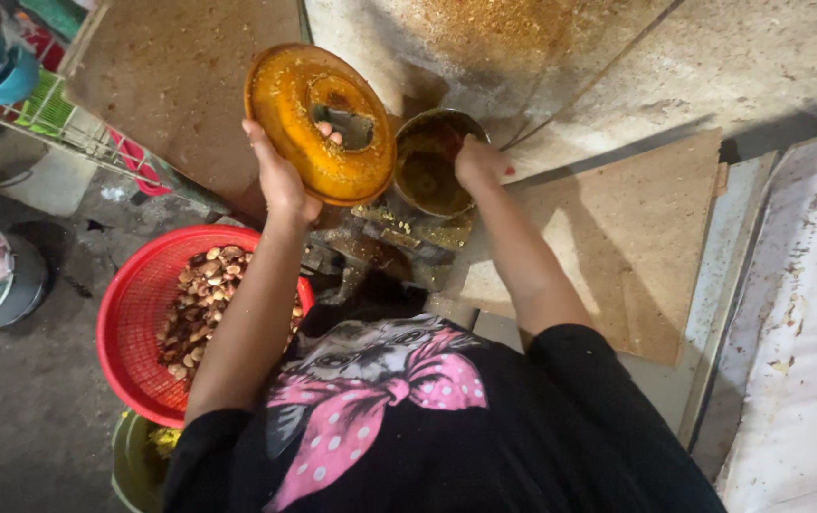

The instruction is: The person feeds whole nuts from a red basket into a grinding machine using a yellow funnel, then scrapes the resulting yellow paste from the machine into a metal bowl. The person repeats this process, transferring the paste and adding more nuts to the grinder.

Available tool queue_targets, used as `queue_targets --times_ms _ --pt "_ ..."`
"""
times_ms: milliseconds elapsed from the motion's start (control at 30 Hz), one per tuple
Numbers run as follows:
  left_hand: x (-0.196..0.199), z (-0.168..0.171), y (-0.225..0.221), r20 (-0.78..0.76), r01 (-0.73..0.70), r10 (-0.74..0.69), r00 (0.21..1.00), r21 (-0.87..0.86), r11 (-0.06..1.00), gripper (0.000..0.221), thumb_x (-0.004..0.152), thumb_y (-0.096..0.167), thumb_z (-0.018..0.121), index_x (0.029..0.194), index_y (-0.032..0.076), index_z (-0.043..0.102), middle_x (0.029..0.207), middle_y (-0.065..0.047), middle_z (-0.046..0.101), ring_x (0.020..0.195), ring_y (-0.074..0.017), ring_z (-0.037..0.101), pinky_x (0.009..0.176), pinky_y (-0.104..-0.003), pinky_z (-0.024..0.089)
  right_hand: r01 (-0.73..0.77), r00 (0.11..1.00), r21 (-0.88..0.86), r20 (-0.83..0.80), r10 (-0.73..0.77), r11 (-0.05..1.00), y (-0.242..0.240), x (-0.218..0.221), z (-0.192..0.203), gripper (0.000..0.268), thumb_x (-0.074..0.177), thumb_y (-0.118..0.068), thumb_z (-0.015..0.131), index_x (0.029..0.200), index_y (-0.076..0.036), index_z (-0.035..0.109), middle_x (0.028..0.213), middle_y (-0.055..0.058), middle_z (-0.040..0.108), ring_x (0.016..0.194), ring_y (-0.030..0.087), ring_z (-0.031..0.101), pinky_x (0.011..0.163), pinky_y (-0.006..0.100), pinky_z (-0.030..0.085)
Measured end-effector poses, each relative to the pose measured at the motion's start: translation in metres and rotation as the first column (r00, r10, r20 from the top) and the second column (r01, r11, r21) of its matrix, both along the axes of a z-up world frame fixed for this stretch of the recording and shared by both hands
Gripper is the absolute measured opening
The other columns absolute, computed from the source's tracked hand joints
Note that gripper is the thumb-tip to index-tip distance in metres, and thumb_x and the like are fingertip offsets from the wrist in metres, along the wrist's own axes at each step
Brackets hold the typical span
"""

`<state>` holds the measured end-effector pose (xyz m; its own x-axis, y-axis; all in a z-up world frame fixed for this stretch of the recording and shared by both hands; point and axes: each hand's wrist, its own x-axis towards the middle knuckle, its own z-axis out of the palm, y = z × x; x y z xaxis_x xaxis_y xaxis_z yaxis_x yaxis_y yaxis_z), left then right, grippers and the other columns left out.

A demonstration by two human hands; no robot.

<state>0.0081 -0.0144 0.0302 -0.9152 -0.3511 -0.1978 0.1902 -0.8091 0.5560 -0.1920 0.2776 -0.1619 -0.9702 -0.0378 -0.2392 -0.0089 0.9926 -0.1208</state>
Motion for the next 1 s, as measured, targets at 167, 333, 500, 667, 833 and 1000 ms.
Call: queue_targets --times_ms 167,333,500,667,833,1000 --pt "0.020 0.004 -0.007 0.058 -0.024 0.024 0.998 -0.001 1.000 0.080 0.098 0.073 0.028 0.132 0.006 0.057 0.099 -0.016 0.070 0.091 -0.0317 0.069 0.089 -0.050 0.060 -0.081 0.996 -0.083 0.035 0.084 0.993 -0.030 0.013 -0.039 0.037 0.101 -0.030 0.044 0.128 -0.021 0.068 0.120 0.018 0.073 0.113 0.038 0.069 0.091 0.052 0.055" --pt "0.027 -0.004 -0.013 0.067 -0.050 0.050 0.996 -0.005 0.999 0.082 0.098 0.074 0.026 0.133 0.006 0.056 0.099 -0.016 0.070 0.091 -0.0329 0.069 0.089 -0.049 0.059 -0.258 0.949 -0.279 0.105 0.296 0.925 -0.026 0.044 -0.038 0.044 0.097 -0.050 0.056 0.125 -0.018 0.069 0.124 0.017 0.069 0.114 0.039 0.066 0.094 0.050 0.052" --pt "0.019 -0.011 -0.001 -0.014 -0.025 0.026 1.000 0.023 0.999 0.081 0.100 0.072 0.026 0.133 0.005 0.056 0.099 -0.016 0.069 0.091 -0.0335 0.068 0.090 -0.049 0.058 -0.426 0.864 -0.376 0.100 0.493 0.823 -0.025 0.052 -0.015 0.042 0.095 -0.046 0.057 0.123 -0.019 0.071 0.123 0.018 0.069 0.110 0.041 0.065 0.093 0.049 0.052" --pt "0.005 -0.009 0.006 0.008 0.006 -0.006 1.000 0.030 1.000 0.077 0.102 0.070 0.027 0.132 0.005 0.056 0.101 -0.016 0.069 0.092 -0.0334 0.067 0.090 -0.050 0.058 -0.552 0.776 -0.295 0.161 0.610 0.780 -0.026 0.041 -0.002 0.043 0.099 -0.045 0.056 0.118 -0.011 0.074 0.119 0.020 0.071 0.108 0.042 0.067 0.094 0.049 0.053" --pt "-0.012 -0.008 0.011 -0.019 0.022 -0.021 1.000 0.027 0.999 0.080 0.100 0.072 0.025 0.128 0.004 0.057 0.096 -0.017 0.068 0.089 -0.0337 0.068 0.089 -0.047 0.058 -0.371 0.818 -0.107 0.432 0.379 0.922 -0.015 0.023 -0.002 0.044 0.096 -0.037 0.061 0.113 0.001 0.073 0.110 0.025 0.077 0.098 0.037 0.077 0.086 0.048 0.061" --pt "-0.020 -0.003 0.013 -0.025 0.017 -0.016 1.000 0.026 1.000 0.080 0.099 0.071 0.026 0.127 0.003 0.057 0.095 -0.017 0.068 0.089 -0.0336 0.067 0.090 -0.047 0.058 -0.495 0.775 -0.214 0.330 0.539 0.842 0.008 0.003 0.015 0.042 0.096 -0.040 0.061 0.117 -0.006 0.074 0.118 0.021 0.072 0.108 0.038 0.069 0.093 0.047 0.054"
